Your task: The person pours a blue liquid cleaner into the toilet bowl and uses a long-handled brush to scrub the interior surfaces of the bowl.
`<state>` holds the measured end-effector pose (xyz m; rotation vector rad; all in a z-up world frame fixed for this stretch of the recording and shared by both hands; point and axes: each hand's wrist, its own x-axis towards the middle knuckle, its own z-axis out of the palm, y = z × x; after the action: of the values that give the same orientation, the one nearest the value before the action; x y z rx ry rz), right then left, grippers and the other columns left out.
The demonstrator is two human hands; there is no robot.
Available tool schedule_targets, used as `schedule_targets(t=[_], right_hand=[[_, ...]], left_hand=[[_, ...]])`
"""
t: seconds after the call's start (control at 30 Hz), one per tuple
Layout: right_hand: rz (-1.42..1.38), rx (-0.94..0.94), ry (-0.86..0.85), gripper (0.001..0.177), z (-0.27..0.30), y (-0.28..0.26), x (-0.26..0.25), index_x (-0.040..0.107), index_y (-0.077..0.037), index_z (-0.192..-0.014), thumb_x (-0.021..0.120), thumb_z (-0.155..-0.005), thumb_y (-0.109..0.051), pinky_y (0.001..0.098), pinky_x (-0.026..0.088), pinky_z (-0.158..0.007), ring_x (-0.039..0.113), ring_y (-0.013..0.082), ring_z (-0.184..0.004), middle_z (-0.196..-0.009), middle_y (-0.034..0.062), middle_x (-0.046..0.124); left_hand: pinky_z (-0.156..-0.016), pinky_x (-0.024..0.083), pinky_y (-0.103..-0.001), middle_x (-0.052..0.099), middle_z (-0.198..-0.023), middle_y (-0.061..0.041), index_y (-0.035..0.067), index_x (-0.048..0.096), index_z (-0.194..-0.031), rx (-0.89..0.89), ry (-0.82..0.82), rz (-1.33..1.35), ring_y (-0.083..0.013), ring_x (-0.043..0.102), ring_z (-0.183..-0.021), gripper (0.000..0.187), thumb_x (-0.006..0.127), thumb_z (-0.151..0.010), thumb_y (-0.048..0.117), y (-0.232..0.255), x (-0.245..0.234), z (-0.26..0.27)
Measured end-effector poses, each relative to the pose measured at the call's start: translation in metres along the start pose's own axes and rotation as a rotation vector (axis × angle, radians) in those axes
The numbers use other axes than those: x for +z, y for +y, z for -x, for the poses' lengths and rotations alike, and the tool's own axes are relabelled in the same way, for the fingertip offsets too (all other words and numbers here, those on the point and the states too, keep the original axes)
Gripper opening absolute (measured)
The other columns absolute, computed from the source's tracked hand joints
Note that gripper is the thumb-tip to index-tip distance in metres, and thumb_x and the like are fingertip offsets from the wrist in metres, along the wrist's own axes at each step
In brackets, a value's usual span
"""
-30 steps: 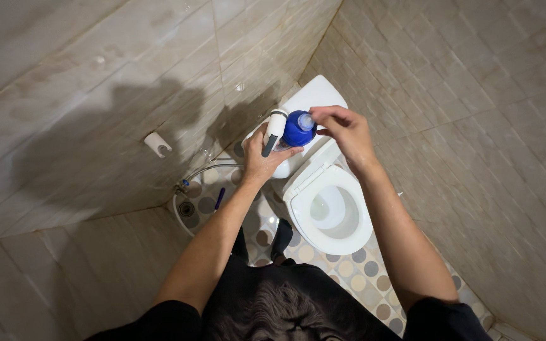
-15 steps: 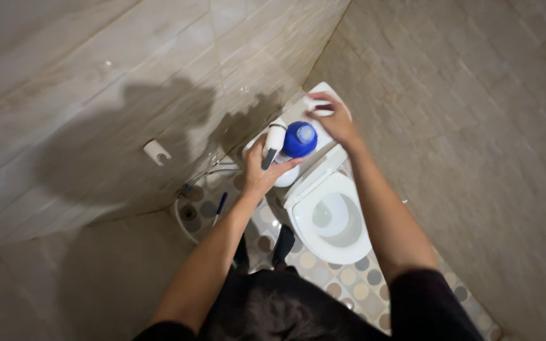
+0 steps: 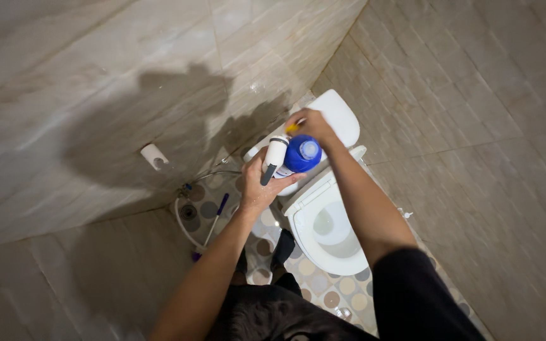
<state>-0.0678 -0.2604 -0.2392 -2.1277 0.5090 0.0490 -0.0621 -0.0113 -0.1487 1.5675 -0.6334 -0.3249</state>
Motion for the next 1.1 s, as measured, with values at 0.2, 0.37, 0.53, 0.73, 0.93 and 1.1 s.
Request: schedule_targets(t=[0.2,0.37,0.53,0.73,0.93,1.1], right_hand=[[-0.652,-0.242,0.298,0.038,0.133,-0.104,-0.082,0.065,0.000,-0.119,0.079,-0.084,0.005,0.0316,0.061,-0.097,0.071,0.0185,-0.110,-0.122,0.0146,0.071],[0.045,-0.318,0.226,0.032,0.162,-0.184,-0.082,0.077,-0.002,-0.108,0.086,-0.077,0.000,0.0344,0.058,-0.091,0.073,0.0207,-0.099,-0.115,0.0116,0.077],[0.352,-0.476,0.157,0.029,0.161,-0.208,-0.084,0.079,-0.004,-0.105,0.085,-0.078,-0.008,0.0374,0.059,-0.090,0.073,0.0266,-0.102,-0.114,0.0085,0.077],[0.525,-0.522,0.077,0.028,0.154,-0.213,-0.084,0.080,-0.004,-0.104,0.084,-0.076,-0.007,0.0407,0.058,-0.086,0.071,0.0306,-0.100,-0.112,0.0107,0.077],[0.545,-0.486,-0.003,0.025,0.143,-0.215,-0.091,0.080,-0.004,-0.103,0.083,-0.079,-0.011,0.0408,0.060,-0.078,0.074,0.0314,-0.088,-0.103,0.0128,0.077],[0.777,0.031,0.250,0.042,0.147,-0.221,-0.072,0.079,-0.004,-0.096,0.073,-0.098,-0.045,0.0439,0.060,-0.075,0.071,0.0352,-0.074,-0.083,0.0194,0.074]], left_hand=[[-0.080,0.059,-0.032,0.076,-0.100,-0.008,0.004,0.069,-0.115,0.051,0.007,0.013,-0.0168,0.073,-0.088,0.063,0.100,-0.063,0.023,-0.011,0.003,-0.003],[-0.078,0.059,-0.032,0.077,-0.095,-0.008,0.005,0.069,-0.109,0.019,0.003,0.019,-0.0165,0.073,-0.083,0.060,0.100,-0.062,0.025,-0.014,0.005,-0.005],[-0.076,0.060,-0.032,0.078,-0.093,-0.008,0.004,0.070,-0.108,0.018,-0.011,-0.008,-0.0166,0.074,-0.080,0.060,0.101,-0.061,0.027,-0.011,0.001,-0.002],[-0.079,0.060,-0.032,0.078,-0.097,-0.009,0.003,0.069,-0.113,0.015,-0.045,0.049,-0.0165,0.076,-0.086,0.062,0.099,-0.065,0.028,-0.001,-0.005,-0.004],[-0.082,0.060,-0.033,0.077,-0.100,-0.011,0.003,0.068,-0.115,0.133,-0.034,0.061,-0.0179,0.075,-0.089,0.061,0.099,-0.068,0.027,-0.002,-0.009,-0.005],[-0.077,0.061,-0.032,0.078,-0.095,-0.010,0.004,0.069,-0.111,0.077,0.002,0.066,-0.0181,0.077,-0.084,0.060,0.099,-0.064,0.026,-0.005,0.000,-0.005]])
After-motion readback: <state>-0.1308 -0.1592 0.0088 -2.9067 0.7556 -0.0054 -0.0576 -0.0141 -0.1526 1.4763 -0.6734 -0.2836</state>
